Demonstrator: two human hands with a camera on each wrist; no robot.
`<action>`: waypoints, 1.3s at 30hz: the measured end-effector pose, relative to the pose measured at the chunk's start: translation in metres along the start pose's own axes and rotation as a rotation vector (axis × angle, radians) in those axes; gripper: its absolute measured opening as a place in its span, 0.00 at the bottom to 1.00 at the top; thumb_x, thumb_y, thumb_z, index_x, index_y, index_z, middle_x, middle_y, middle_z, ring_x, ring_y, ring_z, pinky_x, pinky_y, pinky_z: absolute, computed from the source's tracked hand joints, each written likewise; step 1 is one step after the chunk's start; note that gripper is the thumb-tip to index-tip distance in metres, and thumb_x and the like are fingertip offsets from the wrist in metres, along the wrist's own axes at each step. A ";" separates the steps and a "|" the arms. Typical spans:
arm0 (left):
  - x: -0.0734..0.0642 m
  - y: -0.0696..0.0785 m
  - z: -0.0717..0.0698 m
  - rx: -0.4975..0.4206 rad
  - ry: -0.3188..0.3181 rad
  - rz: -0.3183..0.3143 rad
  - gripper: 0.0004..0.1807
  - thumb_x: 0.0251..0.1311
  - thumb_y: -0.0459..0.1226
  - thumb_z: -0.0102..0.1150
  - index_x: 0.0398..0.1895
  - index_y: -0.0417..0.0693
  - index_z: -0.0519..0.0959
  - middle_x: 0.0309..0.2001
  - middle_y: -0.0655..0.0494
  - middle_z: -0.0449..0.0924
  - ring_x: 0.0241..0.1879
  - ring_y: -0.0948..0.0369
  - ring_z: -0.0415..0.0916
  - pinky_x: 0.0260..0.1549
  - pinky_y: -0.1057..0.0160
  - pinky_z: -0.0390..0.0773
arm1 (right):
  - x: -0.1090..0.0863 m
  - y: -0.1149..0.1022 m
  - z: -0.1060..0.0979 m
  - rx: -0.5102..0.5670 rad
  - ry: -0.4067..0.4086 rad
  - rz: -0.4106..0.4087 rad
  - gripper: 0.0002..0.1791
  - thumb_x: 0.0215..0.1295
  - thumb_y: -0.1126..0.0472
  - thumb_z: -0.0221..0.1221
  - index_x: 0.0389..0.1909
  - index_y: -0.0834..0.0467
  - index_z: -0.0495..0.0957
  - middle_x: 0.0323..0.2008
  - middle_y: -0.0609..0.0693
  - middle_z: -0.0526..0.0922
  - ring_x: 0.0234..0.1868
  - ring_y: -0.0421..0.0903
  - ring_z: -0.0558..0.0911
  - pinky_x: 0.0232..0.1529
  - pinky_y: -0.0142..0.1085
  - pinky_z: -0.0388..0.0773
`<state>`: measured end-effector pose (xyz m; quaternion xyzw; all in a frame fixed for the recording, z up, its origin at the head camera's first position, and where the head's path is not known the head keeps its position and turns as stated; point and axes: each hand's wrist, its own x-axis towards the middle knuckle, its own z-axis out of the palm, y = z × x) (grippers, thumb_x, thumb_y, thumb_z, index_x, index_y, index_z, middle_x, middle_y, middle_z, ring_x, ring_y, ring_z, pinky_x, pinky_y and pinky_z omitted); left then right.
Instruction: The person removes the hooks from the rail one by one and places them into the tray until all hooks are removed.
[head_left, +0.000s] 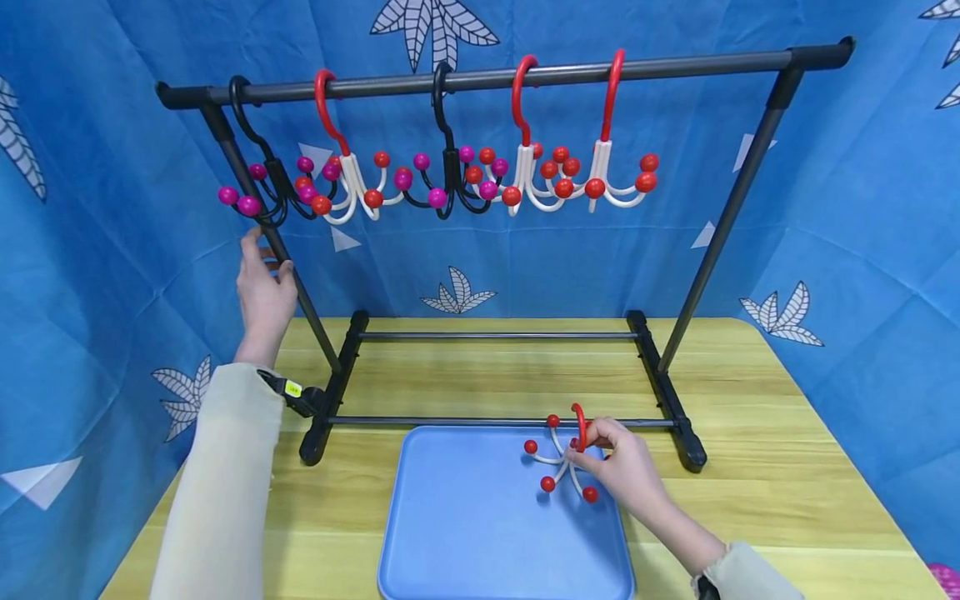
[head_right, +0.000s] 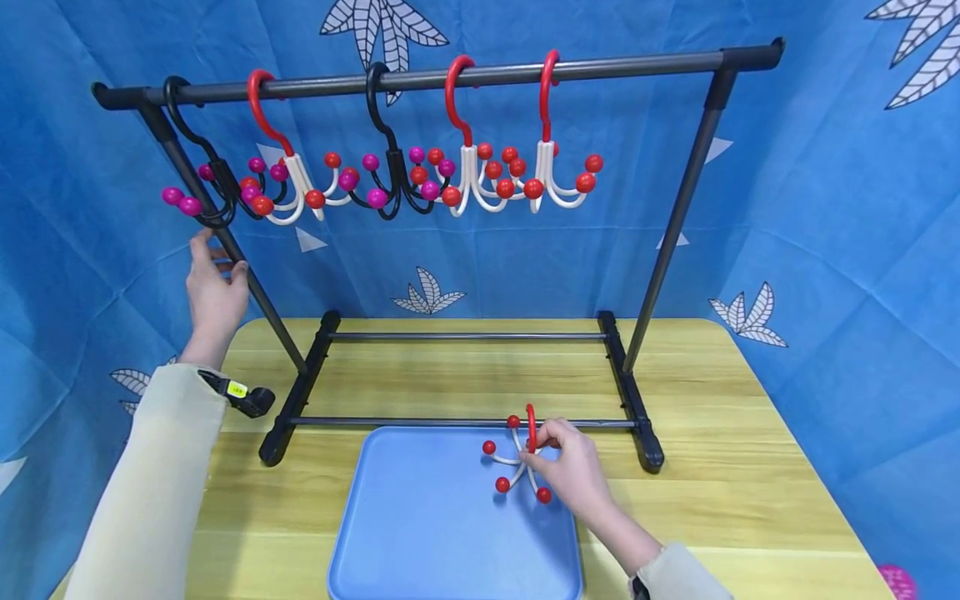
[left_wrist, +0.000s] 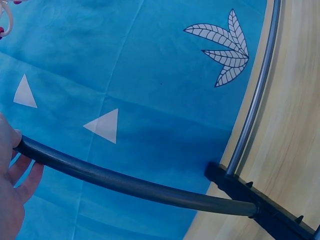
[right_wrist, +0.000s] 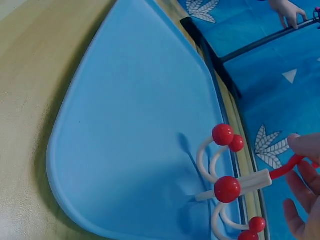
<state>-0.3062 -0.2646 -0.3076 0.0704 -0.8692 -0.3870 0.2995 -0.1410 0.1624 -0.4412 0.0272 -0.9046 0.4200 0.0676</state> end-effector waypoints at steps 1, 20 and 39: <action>0.000 0.000 0.000 0.000 0.001 0.001 0.28 0.66 0.34 0.42 0.68 0.56 0.49 0.54 0.42 0.67 0.48 0.49 0.69 0.46 0.50 0.73 | 0.000 0.000 0.000 -0.004 -0.004 0.001 0.12 0.44 0.62 0.69 0.21 0.52 0.73 0.32 0.45 0.78 0.38 0.48 0.80 0.44 0.45 0.76; 0.000 0.000 0.003 -0.014 0.014 0.029 0.29 0.65 0.34 0.43 0.68 0.53 0.49 0.55 0.42 0.67 0.51 0.49 0.68 0.48 0.51 0.72 | 0.048 -0.035 -0.078 -0.118 0.093 -0.266 0.09 0.56 0.49 0.61 0.29 0.51 0.79 0.30 0.44 0.79 0.35 0.43 0.76 0.38 0.35 0.72; -0.001 -0.002 0.002 -0.018 0.014 0.040 0.29 0.66 0.33 0.42 0.68 0.53 0.49 0.55 0.41 0.66 0.50 0.49 0.68 0.47 0.50 0.72 | 0.103 -0.146 -0.168 -0.030 0.293 -0.350 0.17 0.59 0.49 0.58 0.41 0.57 0.81 0.37 0.44 0.78 0.36 0.32 0.73 0.36 0.28 0.65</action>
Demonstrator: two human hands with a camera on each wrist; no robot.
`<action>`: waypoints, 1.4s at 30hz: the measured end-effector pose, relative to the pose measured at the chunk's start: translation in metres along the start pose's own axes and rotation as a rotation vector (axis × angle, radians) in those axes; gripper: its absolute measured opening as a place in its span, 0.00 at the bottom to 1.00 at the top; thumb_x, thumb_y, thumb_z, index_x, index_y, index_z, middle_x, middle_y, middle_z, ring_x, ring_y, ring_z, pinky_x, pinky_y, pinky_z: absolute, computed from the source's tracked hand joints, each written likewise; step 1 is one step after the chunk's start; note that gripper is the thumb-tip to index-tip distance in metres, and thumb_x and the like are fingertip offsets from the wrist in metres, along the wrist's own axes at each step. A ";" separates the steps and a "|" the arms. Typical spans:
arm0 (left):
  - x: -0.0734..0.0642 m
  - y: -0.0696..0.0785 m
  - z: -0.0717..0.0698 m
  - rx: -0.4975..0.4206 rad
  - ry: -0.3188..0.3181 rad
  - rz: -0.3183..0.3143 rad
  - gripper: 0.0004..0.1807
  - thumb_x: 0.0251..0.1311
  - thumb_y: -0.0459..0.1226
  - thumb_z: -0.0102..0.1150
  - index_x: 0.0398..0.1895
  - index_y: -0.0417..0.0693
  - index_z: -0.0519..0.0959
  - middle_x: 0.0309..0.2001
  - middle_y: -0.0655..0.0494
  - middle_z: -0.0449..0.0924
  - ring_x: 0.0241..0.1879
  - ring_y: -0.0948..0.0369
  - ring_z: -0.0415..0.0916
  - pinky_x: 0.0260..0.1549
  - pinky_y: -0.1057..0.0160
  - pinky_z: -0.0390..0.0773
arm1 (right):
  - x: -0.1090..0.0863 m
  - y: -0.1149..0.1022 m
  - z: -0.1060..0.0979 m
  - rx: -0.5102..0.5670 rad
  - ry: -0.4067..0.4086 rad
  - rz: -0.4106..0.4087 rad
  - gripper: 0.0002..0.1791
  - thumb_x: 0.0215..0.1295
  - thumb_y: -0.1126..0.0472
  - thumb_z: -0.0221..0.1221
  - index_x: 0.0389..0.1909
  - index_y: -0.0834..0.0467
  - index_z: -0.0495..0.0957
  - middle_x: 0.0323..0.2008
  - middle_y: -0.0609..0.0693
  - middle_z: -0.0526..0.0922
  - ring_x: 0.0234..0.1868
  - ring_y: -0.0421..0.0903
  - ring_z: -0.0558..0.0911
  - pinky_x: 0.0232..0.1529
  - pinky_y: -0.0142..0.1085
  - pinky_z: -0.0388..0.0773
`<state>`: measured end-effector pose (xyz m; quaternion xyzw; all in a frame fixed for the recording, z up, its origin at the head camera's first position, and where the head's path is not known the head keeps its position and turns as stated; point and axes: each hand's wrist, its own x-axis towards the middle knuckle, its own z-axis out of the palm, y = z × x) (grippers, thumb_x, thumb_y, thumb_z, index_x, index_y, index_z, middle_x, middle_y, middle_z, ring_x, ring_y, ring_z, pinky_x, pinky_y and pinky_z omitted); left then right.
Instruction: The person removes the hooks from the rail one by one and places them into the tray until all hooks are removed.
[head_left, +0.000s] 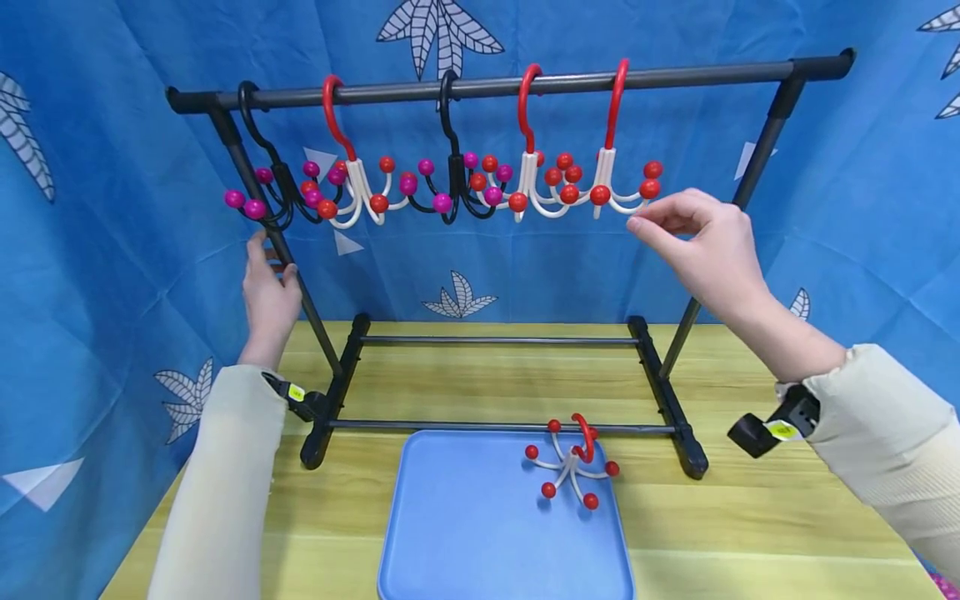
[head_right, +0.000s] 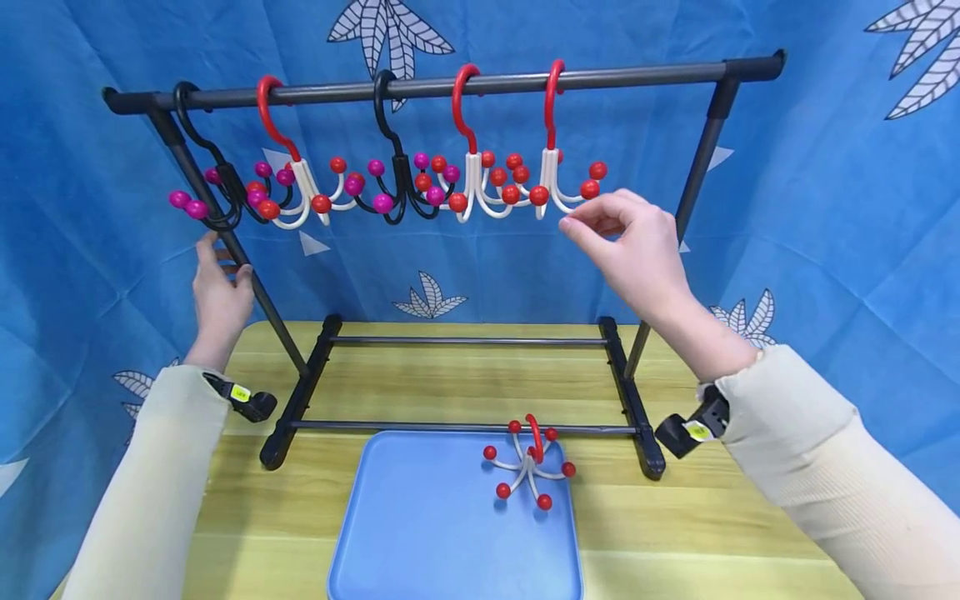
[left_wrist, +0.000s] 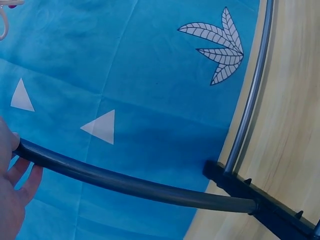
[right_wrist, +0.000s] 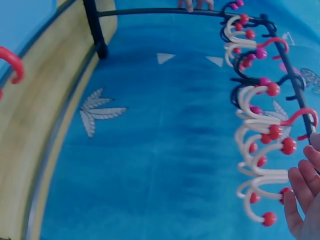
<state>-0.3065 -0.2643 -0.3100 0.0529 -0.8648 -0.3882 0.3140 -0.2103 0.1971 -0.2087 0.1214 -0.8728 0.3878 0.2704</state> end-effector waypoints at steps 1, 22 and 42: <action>0.000 -0.001 0.000 -0.001 -0.002 0.000 0.29 0.66 0.33 0.42 0.68 0.53 0.49 0.55 0.41 0.66 0.50 0.49 0.68 0.47 0.50 0.72 | 0.005 -0.003 -0.001 -0.001 0.014 -0.003 0.18 0.59 0.49 0.58 0.42 0.57 0.81 0.38 0.45 0.78 0.36 0.33 0.73 0.37 0.28 0.65; 0.001 -0.001 -0.002 -0.070 0.006 -0.013 0.30 0.63 0.32 0.47 0.67 0.55 0.53 0.51 0.43 0.68 0.48 0.50 0.70 0.47 0.52 0.73 | 0.084 -0.036 0.011 -0.133 0.118 0.126 0.30 0.59 0.42 0.55 0.58 0.54 0.67 0.56 0.51 0.68 0.53 0.44 0.71 0.50 0.30 0.72; 0.001 0.000 -0.002 -0.040 0.004 -0.025 0.30 0.64 0.32 0.47 0.67 0.54 0.50 0.53 0.42 0.67 0.48 0.49 0.69 0.47 0.51 0.73 | 0.092 -0.033 0.002 -0.027 0.102 0.117 0.21 0.61 0.47 0.53 0.55 0.49 0.73 0.55 0.48 0.74 0.56 0.43 0.70 0.55 0.34 0.69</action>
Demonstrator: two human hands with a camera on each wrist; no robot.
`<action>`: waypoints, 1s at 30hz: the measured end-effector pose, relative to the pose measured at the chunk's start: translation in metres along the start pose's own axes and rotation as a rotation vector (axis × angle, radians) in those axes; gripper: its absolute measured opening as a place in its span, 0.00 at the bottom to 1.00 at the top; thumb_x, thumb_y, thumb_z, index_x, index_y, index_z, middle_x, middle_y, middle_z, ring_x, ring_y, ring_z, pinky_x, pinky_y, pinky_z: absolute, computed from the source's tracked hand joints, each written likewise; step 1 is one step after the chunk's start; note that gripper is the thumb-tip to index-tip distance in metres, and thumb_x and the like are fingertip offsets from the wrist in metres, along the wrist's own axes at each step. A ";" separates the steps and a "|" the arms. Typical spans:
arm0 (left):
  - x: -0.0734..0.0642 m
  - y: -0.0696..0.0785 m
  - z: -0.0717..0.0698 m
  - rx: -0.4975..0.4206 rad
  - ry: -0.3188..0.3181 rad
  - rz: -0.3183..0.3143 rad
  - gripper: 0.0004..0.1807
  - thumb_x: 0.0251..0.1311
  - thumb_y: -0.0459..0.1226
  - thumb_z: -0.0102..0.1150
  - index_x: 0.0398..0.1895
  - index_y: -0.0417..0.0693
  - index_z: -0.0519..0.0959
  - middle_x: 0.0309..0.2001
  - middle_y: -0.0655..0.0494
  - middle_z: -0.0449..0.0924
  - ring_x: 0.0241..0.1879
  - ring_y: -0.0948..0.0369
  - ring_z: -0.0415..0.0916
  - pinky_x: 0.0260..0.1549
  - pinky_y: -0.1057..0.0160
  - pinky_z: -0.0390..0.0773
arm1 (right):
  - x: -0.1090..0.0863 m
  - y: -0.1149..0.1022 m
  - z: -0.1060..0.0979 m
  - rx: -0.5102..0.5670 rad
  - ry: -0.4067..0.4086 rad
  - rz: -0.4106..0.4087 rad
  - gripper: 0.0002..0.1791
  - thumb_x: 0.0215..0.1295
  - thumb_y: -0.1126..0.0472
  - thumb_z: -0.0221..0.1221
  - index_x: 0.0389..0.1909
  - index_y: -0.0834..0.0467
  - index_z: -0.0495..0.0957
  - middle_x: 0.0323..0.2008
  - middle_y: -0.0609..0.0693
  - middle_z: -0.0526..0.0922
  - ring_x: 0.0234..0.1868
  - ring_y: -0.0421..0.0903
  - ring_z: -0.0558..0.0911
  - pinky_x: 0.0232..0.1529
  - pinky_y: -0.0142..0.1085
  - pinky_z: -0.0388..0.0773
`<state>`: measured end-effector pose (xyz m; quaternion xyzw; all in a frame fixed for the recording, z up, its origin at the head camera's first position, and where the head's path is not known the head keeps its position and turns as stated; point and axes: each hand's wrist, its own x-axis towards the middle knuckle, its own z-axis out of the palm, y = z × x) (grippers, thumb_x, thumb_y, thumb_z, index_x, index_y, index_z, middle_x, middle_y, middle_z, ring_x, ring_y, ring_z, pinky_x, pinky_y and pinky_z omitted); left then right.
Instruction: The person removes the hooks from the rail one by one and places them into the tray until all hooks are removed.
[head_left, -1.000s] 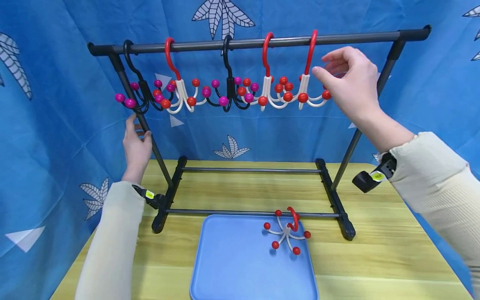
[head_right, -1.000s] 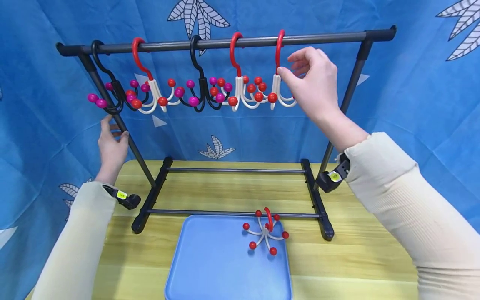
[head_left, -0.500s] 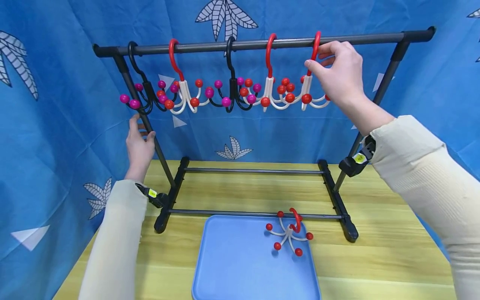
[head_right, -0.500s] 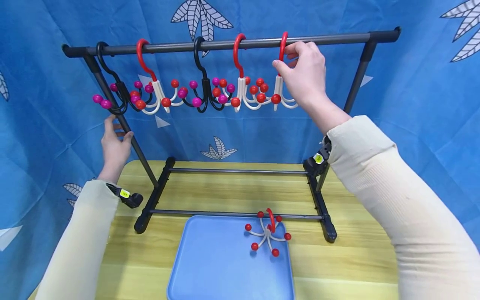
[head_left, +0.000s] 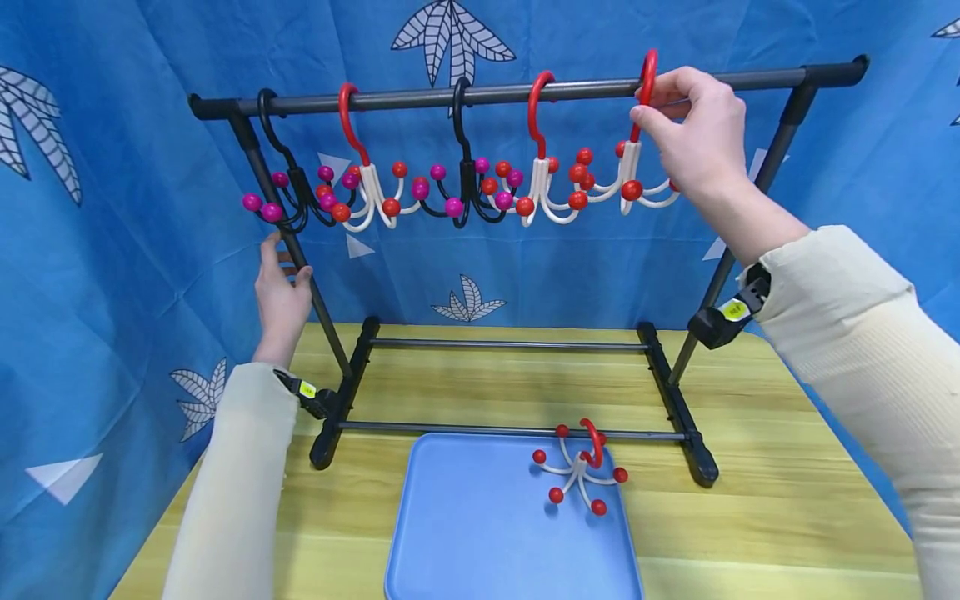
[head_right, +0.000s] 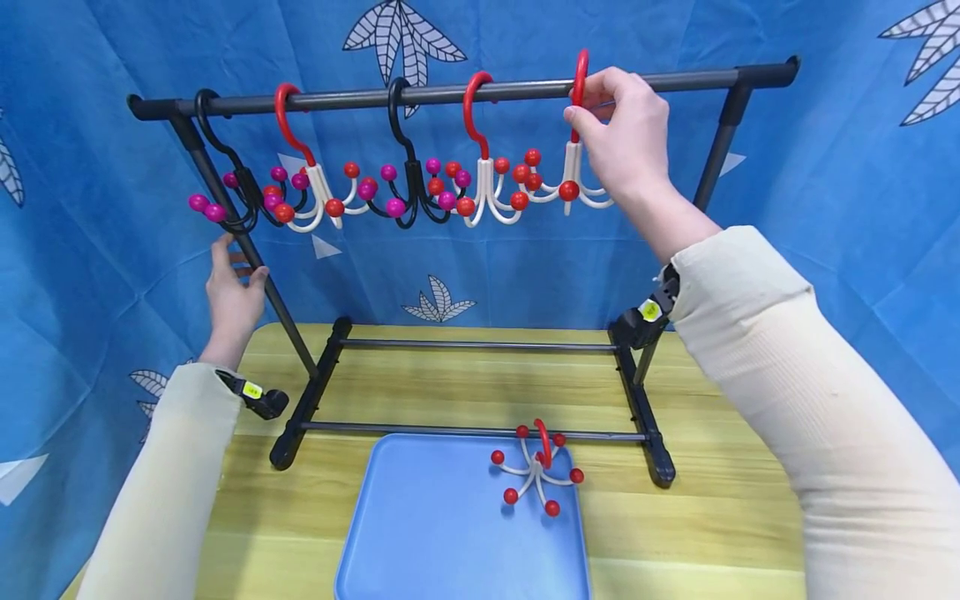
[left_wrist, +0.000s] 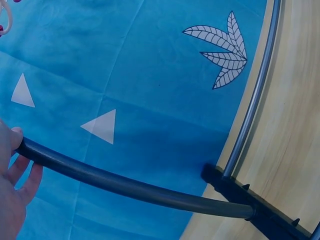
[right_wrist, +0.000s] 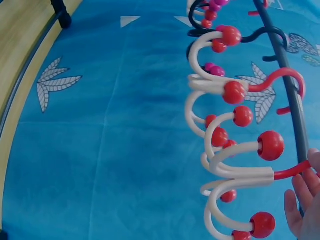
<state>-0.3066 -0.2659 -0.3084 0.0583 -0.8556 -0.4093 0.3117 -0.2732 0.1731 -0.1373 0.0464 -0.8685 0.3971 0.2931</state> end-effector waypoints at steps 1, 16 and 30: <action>0.000 0.000 0.000 0.002 0.001 -0.003 0.30 0.64 0.32 0.46 0.68 0.54 0.50 0.53 0.42 0.67 0.48 0.49 0.69 0.47 0.51 0.73 | 0.000 -0.001 -0.002 0.014 0.007 -0.003 0.21 0.61 0.48 0.54 0.54 0.49 0.73 0.54 0.47 0.74 0.55 0.41 0.70 0.56 0.33 0.69; 0.000 0.001 0.001 0.003 0.004 -0.009 0.30 0.64 0.33 0.46 0.67 0.54 0.51 0.53 0.42 0.68 0.49 0.50 0.70 0.47 0.51 0.73 | -0.019 0.003 -0.034 0.114 0.076 -0.089 0.18 0.60 0.52 0.57 0.51 0.50 0.76 0.46 0.43 0.78 0.45 0.31 0.71 0.48 0.27 0.67; 0.000 -0.001 0.002 0.006 0.007 0.000 0.29 0.65 0.33 0.46 0.67 0.54 0.51 0.53 0.42 0.68 0.49 0.49 0.70 0.48 0.51 0.73 | -0.052 0.019 -0.039 0.112 0.018 -0.125 0.17 0.60 0.54 0.58 0.50 0.53 0.77 0.36 0.34 0.77 0.40 0.31 0.74 0.45 0.22 0.70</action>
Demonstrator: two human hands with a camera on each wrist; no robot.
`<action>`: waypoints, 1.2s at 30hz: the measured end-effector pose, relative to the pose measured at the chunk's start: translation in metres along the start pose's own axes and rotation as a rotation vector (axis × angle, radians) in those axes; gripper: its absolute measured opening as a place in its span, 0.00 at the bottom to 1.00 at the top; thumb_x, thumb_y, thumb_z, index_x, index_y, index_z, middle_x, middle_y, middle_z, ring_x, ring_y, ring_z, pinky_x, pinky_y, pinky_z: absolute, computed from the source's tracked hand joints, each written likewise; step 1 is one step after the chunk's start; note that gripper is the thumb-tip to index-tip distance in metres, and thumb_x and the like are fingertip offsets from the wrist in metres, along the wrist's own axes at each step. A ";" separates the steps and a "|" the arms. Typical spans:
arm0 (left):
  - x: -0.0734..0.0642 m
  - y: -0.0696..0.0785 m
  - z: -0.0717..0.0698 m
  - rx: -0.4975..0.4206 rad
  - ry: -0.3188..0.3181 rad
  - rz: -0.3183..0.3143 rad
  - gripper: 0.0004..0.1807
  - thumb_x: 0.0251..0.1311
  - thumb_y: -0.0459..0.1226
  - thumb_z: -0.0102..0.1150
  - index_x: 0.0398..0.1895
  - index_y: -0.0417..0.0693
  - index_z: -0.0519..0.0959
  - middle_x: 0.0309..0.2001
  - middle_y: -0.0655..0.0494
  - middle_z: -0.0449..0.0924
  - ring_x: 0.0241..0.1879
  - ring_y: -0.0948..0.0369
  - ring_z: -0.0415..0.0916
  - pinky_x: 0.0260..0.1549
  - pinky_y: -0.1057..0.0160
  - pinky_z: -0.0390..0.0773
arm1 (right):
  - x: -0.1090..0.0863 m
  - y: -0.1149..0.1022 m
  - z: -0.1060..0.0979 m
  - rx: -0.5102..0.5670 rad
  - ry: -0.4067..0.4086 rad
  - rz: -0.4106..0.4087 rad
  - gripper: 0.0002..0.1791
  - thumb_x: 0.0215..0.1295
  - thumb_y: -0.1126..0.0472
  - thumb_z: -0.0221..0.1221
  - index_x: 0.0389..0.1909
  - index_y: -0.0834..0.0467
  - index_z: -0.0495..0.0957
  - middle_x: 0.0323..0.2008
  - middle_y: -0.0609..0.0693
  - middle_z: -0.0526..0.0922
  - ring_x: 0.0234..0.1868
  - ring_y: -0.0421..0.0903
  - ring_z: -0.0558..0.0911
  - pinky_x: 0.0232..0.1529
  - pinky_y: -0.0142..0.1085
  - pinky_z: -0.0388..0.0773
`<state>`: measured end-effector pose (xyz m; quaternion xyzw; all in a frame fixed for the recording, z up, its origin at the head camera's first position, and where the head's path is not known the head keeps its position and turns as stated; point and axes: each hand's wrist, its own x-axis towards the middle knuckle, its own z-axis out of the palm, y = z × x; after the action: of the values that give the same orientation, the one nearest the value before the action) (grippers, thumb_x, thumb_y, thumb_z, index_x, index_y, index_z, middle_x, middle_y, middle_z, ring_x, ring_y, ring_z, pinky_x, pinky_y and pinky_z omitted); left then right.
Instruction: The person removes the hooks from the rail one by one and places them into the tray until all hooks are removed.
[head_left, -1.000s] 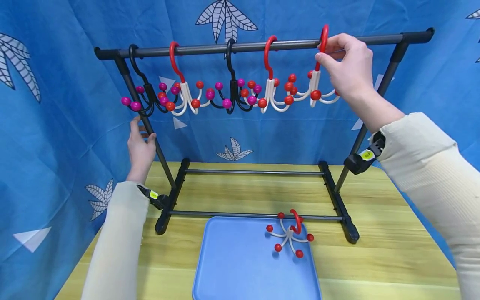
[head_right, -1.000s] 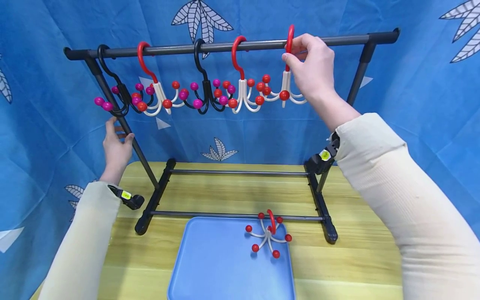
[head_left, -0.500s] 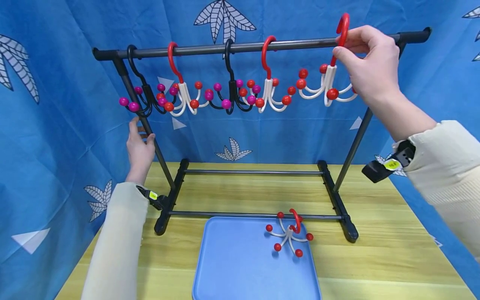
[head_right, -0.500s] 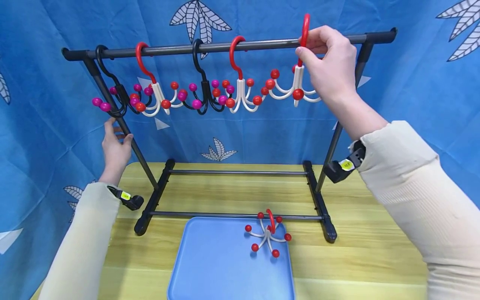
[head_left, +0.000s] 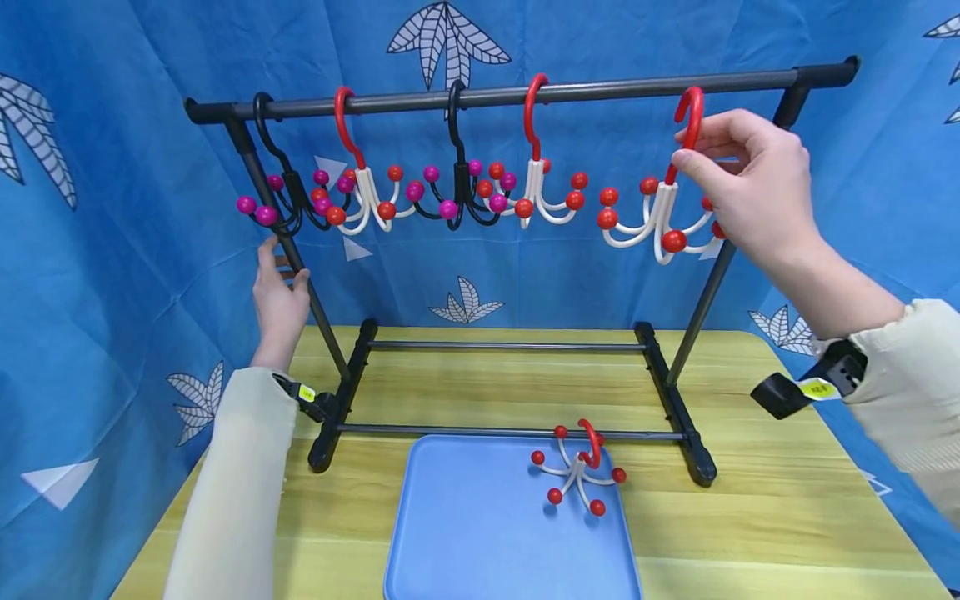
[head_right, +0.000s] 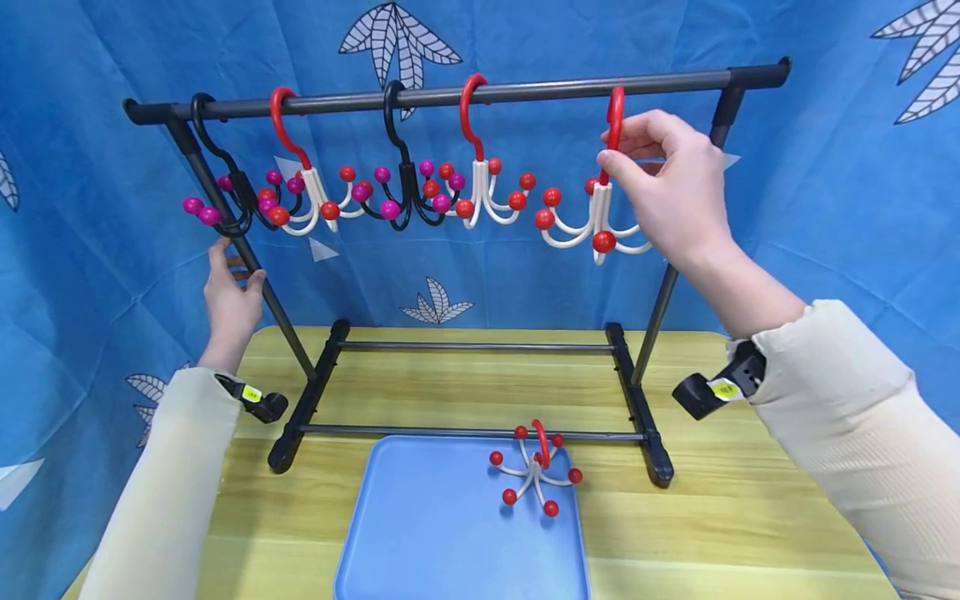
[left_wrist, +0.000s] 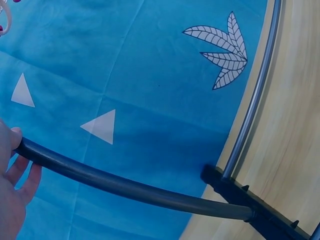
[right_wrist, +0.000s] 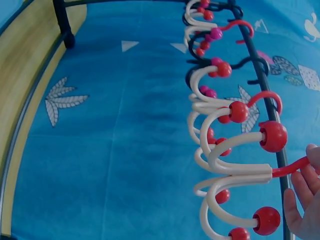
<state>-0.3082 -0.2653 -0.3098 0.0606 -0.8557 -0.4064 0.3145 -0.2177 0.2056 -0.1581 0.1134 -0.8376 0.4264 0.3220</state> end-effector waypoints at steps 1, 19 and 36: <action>0.000 0.000 0.000 0.000 0.001 0.000 0.29 0.65 0.33 0.46 0.67 0.54 0.51 0.53 0.42 0.68 0.49 0.49 0.70 0.48 0.51 0.73 | -0.003 0.001 0.001 -0.003 -0.012 0.002 0.17 0.60 0.54 0.58 0.50 0.53 0.77 0.36 0.34 0.77 0.40 0.30 0.75 0.45 0.23 0.70; 0.001 0.001 0.001 -0.015 0.005 -0.006 0.29 0.65 0.33 0.46 0.67 0.54 0.51 0.53 0.41 0.68 0.49 0.49 0.69 0.48 0.51 0.73 | -0.064 0.020 0.031 0.069 -0.137 0.011 0.16 0.59 0.57 0.59 0.47 0.59 0.77 0.36 0.34 0.80 0.40 0.32 0.76 0.43 0.27 0.68; 0.000 0.000 0.001 -0.028 -0.008 -0.036 0.30 0.65 0.35 0.45 0.68 0.58 0.50 0.54 0.42 0.67 0.48 0.50 0.69 0.48 0.51 0.73 | -0.113 0.036 0.079 0.154 -0.306 0.036 0.09 0.57 0.58 0.62 0.37 0.56 0.79 0.35 0.48 0.82 0.37 0.38 0.78 0.42 0.31 0.74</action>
<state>-0.3086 -0.2646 -0.3103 0.0698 -0.8501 -0.4239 0.3046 -0.1831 0.1558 -0.2869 0.1861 -0.8436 0.4729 0.1735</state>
